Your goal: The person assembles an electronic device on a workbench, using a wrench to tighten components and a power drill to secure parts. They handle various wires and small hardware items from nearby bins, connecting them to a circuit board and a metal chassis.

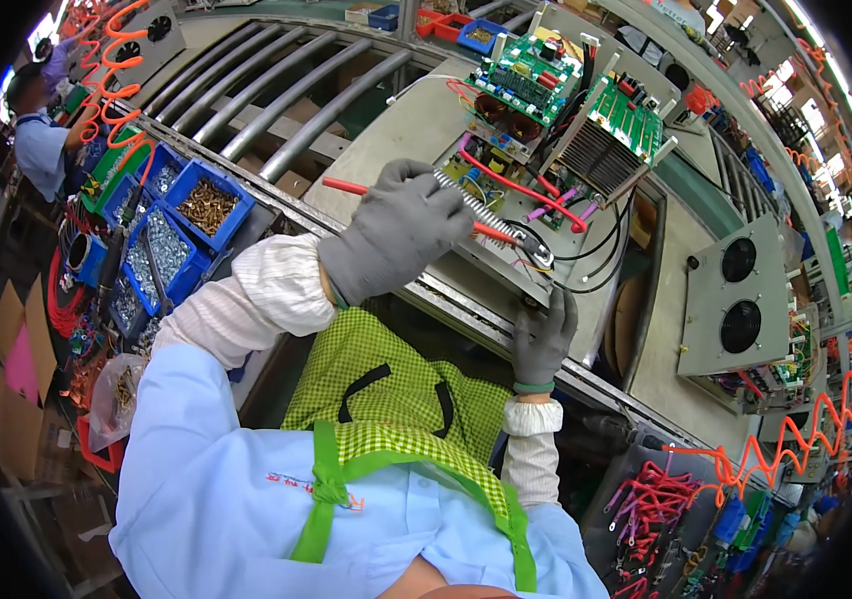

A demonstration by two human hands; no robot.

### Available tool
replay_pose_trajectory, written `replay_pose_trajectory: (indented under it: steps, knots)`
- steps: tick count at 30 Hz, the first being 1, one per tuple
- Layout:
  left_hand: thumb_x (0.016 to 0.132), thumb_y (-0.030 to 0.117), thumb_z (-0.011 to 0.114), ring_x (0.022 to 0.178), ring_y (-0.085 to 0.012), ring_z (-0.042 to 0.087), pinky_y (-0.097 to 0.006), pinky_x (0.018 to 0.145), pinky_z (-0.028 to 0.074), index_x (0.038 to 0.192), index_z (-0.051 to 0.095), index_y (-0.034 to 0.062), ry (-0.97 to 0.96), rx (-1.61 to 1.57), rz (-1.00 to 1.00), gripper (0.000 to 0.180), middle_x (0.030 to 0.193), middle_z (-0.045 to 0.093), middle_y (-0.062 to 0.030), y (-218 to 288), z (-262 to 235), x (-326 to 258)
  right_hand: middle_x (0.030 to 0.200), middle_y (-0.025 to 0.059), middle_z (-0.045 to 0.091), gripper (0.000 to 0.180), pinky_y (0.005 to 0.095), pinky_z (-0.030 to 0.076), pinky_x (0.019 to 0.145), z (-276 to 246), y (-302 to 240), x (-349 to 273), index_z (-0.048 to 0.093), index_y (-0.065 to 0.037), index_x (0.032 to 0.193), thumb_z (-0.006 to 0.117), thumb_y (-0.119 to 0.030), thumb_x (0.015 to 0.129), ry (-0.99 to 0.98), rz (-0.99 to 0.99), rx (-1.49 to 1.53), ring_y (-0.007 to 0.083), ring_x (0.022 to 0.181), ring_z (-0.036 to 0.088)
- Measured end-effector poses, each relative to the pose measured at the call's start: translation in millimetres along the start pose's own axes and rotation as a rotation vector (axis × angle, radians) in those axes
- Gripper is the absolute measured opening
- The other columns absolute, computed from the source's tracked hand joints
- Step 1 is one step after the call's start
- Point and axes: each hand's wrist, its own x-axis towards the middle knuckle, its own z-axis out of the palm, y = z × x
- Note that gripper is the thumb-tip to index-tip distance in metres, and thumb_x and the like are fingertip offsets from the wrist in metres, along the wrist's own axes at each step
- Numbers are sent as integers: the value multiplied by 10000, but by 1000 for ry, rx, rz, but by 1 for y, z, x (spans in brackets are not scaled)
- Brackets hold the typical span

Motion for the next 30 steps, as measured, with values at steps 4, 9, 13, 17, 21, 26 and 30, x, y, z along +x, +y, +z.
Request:
replay_pose_trajectory:
  steps: [4,9,13,17,21,26,30]
  knots:
    - [768,132,572,859,-186,600,-404,930,407,957,634,137,70,-5,-16,200,884,605,5,5,1,4,1297,240,473,576,455,408,983,2,-2,0,502,-8,1278,692,-170,759,-6,-9,-14,399,1185,474]
    - [771,150,560,916,-180,589,-405,944,386,956,631,125,-42,7,4,200,934,605,-8,6,8,-3,1312,235,451,585,399,501,892,0,-6,0,483,15,1290,692,-120,761,-43,-34,35,398,1169,496]
    - [721,181,578,926,-192,587,-394,889,406,957,612,123,3,39,-10,245,949,597,-11,-6,11,-33,1365,215,381,561,353,523,892,5,-5,-7,427,21,1337,639,-115,836,-97,-17,155,350,1186,491]
    - [738,176,579,855,-194,601,-387,767,460,980,592,135,115,81,-247,246,889,585,-12,-33,-30,-71,1301,200,461,506,394,459,947,-10,3,-12,450,39,1313,604,-203,897,-63,-83,15,327,1177,490]
    - [847,168,612,882,-248,628,-347,750,503,1107,602,108,464,-1,-657,267,950,630,-60,-105,-81,-173,1218,181,530,450,396,445,906,-44,-10,-12,480,46,1278,535,-259,952,230,-105,19,310,1083,531]
    - [933,376,576,758,-188,603,-372,667,467,1112,610,40,1049,18,-1125,382,829,643,-71,-170,-200,-354,1218,177,510,400,365,485,858,-44,-80,23,452,63,1286,461,-206,991,160,-251,320,264,1026,560]
    - [919,332,599,787,-140,599,-333,704,480,1086,622,27,1101,201,-1280,349,841,653,-59,-224,-231,-450,1210,168,513,376,349,491,834,2,-125,39,450,69,1280,488,-136,967,-20,-438,422,252,1001,561]
